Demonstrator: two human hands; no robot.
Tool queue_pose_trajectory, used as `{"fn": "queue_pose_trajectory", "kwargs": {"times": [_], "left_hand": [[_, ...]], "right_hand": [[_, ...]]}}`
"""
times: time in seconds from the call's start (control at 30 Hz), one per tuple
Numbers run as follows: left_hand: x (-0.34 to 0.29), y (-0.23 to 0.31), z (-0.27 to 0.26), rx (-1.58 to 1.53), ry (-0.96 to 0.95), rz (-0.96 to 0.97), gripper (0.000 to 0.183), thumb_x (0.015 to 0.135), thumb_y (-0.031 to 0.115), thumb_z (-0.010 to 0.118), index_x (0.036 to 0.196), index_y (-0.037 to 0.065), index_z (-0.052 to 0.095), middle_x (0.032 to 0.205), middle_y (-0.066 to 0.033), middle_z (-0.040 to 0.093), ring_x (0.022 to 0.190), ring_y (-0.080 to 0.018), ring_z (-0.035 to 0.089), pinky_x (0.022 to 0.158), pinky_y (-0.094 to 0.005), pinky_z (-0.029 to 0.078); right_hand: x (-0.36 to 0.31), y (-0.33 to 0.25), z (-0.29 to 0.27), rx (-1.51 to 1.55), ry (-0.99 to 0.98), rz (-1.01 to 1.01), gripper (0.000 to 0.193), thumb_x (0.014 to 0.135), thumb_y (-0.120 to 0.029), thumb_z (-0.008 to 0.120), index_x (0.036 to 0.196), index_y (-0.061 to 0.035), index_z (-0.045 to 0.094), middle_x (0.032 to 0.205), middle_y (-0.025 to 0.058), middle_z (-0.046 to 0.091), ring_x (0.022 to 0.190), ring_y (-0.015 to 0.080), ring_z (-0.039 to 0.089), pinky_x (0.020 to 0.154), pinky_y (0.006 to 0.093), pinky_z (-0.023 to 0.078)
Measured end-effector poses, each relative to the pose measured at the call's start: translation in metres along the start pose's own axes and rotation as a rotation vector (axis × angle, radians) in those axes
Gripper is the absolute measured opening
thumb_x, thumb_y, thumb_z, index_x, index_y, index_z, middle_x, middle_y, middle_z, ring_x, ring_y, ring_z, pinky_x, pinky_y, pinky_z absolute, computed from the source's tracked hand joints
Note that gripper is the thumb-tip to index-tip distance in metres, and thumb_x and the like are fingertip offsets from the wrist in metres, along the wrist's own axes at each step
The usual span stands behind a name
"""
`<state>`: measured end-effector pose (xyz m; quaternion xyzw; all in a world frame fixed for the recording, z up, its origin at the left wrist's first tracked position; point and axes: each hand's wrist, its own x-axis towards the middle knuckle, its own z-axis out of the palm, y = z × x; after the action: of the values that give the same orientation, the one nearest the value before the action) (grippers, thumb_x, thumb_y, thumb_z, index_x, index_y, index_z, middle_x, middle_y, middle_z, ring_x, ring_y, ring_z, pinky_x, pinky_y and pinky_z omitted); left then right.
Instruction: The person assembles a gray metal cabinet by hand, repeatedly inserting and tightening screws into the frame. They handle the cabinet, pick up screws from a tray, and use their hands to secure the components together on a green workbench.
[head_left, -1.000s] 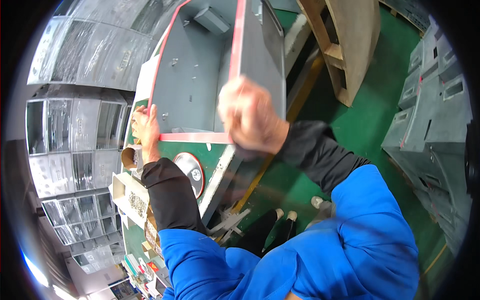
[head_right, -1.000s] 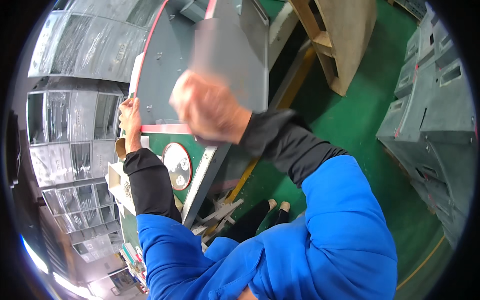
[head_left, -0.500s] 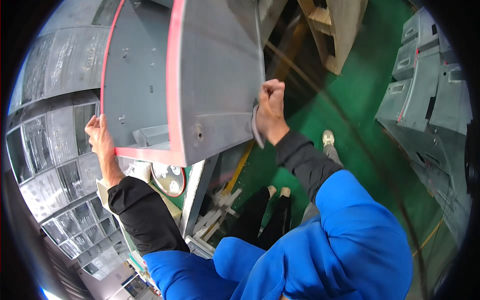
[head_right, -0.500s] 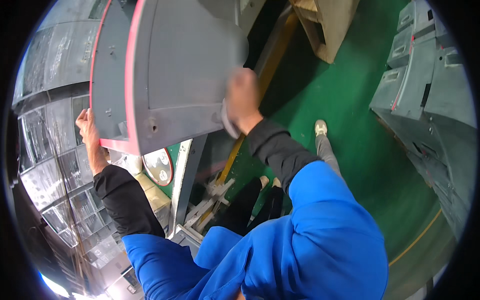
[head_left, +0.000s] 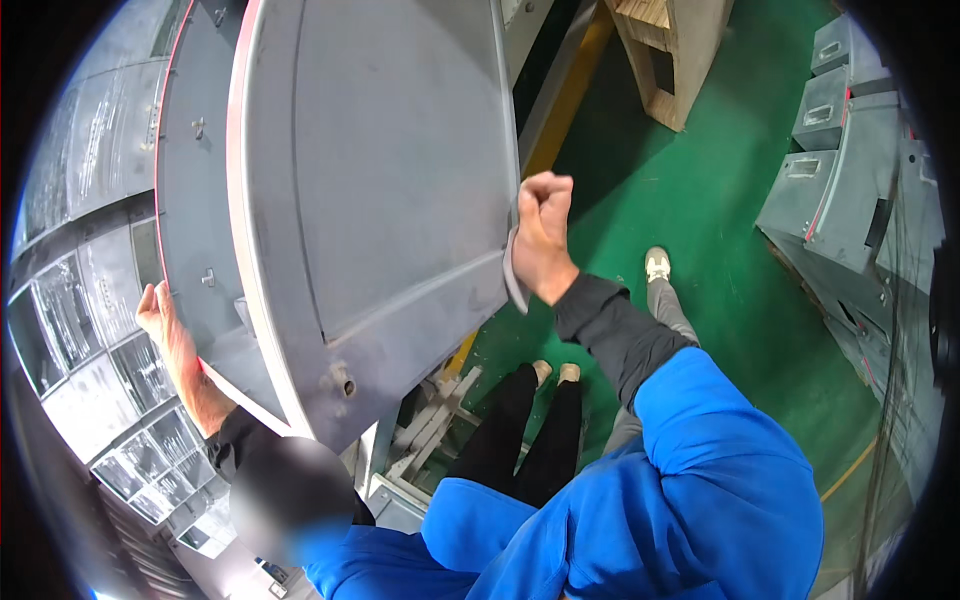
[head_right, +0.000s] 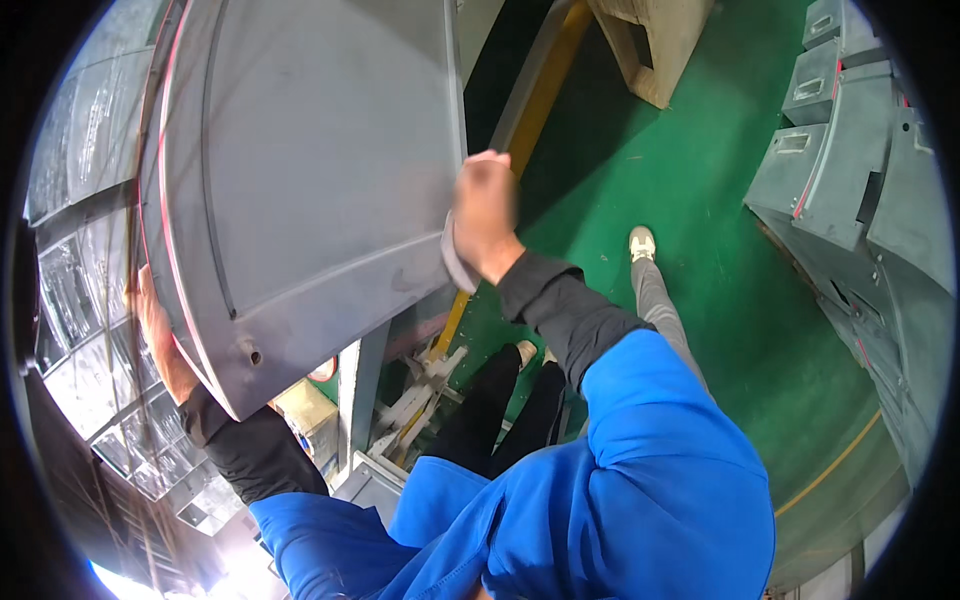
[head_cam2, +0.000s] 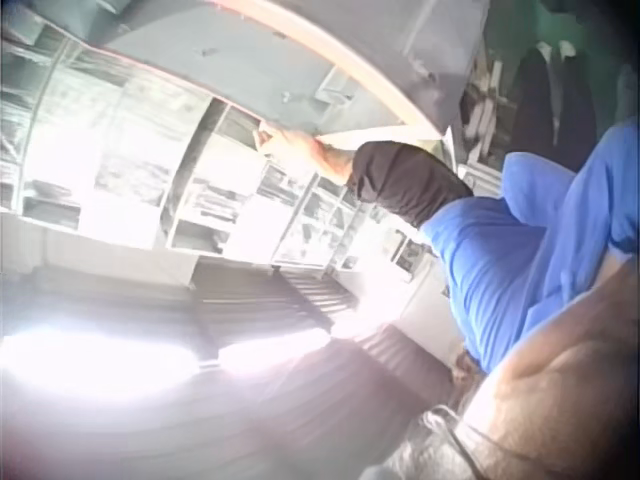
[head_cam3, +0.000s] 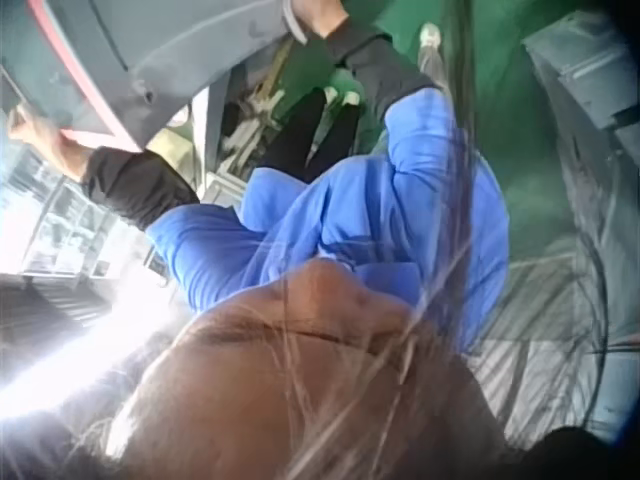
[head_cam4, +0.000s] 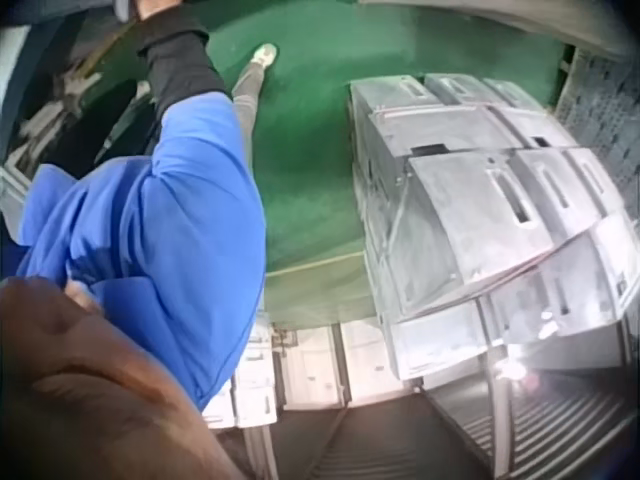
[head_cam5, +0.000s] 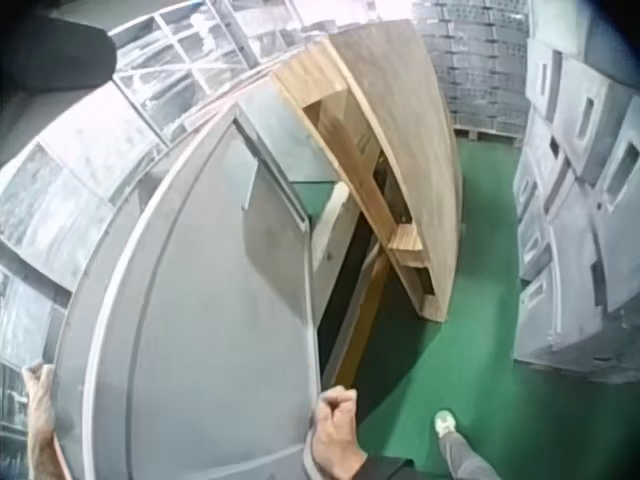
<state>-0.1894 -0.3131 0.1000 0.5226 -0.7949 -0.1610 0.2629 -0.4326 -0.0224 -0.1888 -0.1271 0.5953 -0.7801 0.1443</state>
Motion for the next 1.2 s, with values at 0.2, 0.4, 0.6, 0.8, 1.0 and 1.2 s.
{"fn": "queue_pose_trajectory", "kwargs": {"times": [0.2,0.4,0.6,0.8,1.0,1.2], "left_hand": [[-0.010,0.015,0.010,0.116,0.077,-0.028,0.060,0.090,0.039,0.056,0.127,-0.002,0.035,0.126,-0.0162,0.043,0.115,-0.0203,0.042,0.099,-0.0316,0.031],[-0.011,0.017,0.006,0.124,0.103,-0.016,0.058,0.089,0.038,0.058,0.126,-0.002,0.036,0.125,-0.0150,0.043,0.114,-0.0189,0.043,0.097,-0.0301,0.033],[-0.008,0.009,0.004,0.030,0.071,-0.055,0.057,0.089,0.038,0.058,0.126,0.000,0.037,0.123,-0.0152,0.044,0.113,-0.0192,0.044,0.096,-0.0306,0.034],[-0.004,-0.004,-0.011,0.190,0.089,0.006,0.059,0.089,0.039,0.058,0.128,0.000,0.036,0.122,-0.0142,0.046,0.111,-0.0182,0.045,0.095,-0.0291,0.035],[-0.010,0.014,0.003,0.109,0.111,-0.050,0.059,0.089,0.038,0.058,0.128,0.000,0.036,0.127,-0.0156,0.045,0.115,-0.0202,0.045,0.098,-0.0304,0.033],[0.004,-0.010,-0.009,0.158,0.106,0.015,0.057,0.089,0.040,0.057,0.128,0.002,0.039,0.127,-0.0171,0.048,0.116,-0.0234,0.047,0.099,-0.0332,0.035]], "right_hand": [[-0.035,0.010,-0.008,-0.006,-0.109,-0.161,0.006,0.092,-0.007,0.040,0.095,-0.0065,0.035,0.083,0.0090,0.044,0.075,0.0210,0.046,0.072,0.0341,0.041],[0.032,-0.004,0.000,-0.154,-0.001,0.061,0.009,0.091,-0.011,0.044,0.096,-0.0040,0.039,0.086,0.0128,0.048,0.078,0.0266,0.051,0.074,0.0377,0.043],[0.040,-0.008,0.000,-0.187,0.022,-0.011,0.012,0.093,-0.016,0.042,0.098,-0.0055,0.039,0.082,0.0127,0.049,0.075,0.0263,0.050,0.071,0.0371,0.043],[-0.013,0.005,-0.005,-0.032,-0.130,-0.093,0.007,0.092,-0.009,0.040,0.095,-0.0038,0.038,0.083,0.0082,0.042,0.077,0.0210,0.043,0.075,0.0322,0.039],[-0.020,0.012,-0.008,-0.086,-0.106,-0.065,0.006,0.092,-0.008,0.039,0.093,-0.0045,0.034,0.088,0.0069,0.039,0.082,0.0174,0.041,0.080,0.0321,0.037],[0.079,0.021,-0.002,-0.107,0.091,0.132,0.012,0.091,-0.011,0.042,0.099,-0.0034,0.039,0.090,0.0079,0.043,0.084,0.0176,0.044,0.081,0.0301,0.039]]}}
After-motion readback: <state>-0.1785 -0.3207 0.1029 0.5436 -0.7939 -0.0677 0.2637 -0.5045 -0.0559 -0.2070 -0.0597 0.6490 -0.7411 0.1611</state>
